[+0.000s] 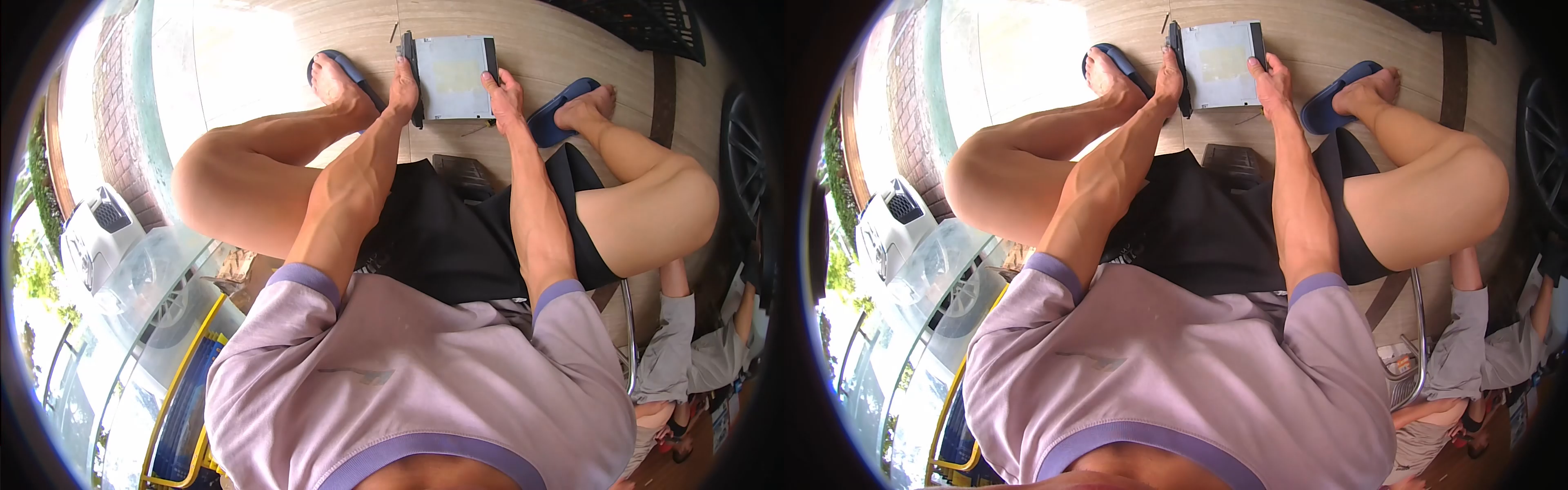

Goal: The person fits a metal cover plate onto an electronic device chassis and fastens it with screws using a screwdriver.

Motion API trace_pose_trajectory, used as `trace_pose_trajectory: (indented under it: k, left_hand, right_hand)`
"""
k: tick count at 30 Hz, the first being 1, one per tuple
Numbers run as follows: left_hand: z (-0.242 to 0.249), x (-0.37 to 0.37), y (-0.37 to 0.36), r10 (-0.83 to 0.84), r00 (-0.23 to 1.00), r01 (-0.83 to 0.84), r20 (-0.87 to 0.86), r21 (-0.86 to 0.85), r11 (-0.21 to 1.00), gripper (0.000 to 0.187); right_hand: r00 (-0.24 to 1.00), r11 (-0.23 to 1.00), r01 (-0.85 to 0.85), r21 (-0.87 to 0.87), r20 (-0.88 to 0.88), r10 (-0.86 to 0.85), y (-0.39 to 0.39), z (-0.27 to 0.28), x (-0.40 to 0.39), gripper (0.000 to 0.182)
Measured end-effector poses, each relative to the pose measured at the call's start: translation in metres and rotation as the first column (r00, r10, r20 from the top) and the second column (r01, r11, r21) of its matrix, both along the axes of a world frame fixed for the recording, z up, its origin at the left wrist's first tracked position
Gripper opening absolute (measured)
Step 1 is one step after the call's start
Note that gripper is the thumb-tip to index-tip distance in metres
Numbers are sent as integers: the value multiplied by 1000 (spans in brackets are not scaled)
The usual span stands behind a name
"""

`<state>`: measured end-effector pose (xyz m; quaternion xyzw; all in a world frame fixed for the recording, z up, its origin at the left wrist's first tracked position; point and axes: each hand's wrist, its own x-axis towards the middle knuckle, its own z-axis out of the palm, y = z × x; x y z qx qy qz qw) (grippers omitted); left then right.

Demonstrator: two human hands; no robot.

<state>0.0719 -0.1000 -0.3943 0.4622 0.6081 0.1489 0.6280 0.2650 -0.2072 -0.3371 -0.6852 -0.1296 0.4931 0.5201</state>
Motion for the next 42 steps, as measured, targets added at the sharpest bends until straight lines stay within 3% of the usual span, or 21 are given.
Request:
trace_pose_trajectory:
  k: [2, 9, 12, 15, 17, 20, 23, 27, 30, 33, 36, 39, 42]
  left_hand:
    - [7, 2, -2, 0, 997, -1, 79, 8, 1000, 75]
    - [23, 5, 2, 29, 982, 4, 189, -170, 985, 77]
    - [36, 8, -1, 53, 997, -42, 61, -172, 984, 81]
    - [1, -1, 5, 69, 997, -63, 28, -188, 980, 101]
    - [13, 2, 1, 64, 996, -49, 68, -203, 978, 91]
    - [12, 3, 0, 56, 993, -35, 105, -197, 980, 88]
    - [1, 1, 2, 63, 993, -40, 98, -219, 975, 89]
    - [-3, 0, 4, 54, 987, -18, 152, -225, 974, 88]
    - [3, -1, 3, 66, 995, -42, 77, -280, 959, 105]
    - [2, 0, 3, 42, 992, -14, 121, -220, 976, 87]
    - [3, -1, 3, 78, 993, -46, 88, -319, 947, 100]
    - [12, -5, 4, 118, 940, -3, 320, -338, 941, 89]
    - [30, -2, 5, 134, 976, -52, 171, -416, 908, 92]
  right_hand:
    - [1000, 1000, -21, 13, 7, 21, 1, -4, 0, 36]
    - [991, 998, -7, -58, 135, 15, -3, -11, 1, 33]
    - [989, 998, -31, -54, 139, 39, 0, -4, -6, 32]
    - [985, 997, -51, -62, 161, 61, 1, 1, -5, 32]
    - [978, 995, -85, -56, 187, 94, 0, -2, -2, 33]
    - [908, 996, -71, -58, 409, 89, -1, -22, -4, 37]
    - [959, 992, -111, -53, 258, 121, -2, -13, -1, 42]
    - [921, 987, -120, -108, 359, 151, 0, -2, -4, 40]
    - [907, 987, -111, -120, 394, 150, 0, 2, -5, 38]
    - [899, 987, -111, -113, 412, 148, 0, 3, -6, 38]
    - [899, 981, -115, -157, 404, 170, 0, 7, -5, 40]
    - [894, 966, -126, -224, 396, 208, 4, 8, -4, 44]
    - [881, 958, -109, -265, 421, 217, 1, 5, -5, 46]
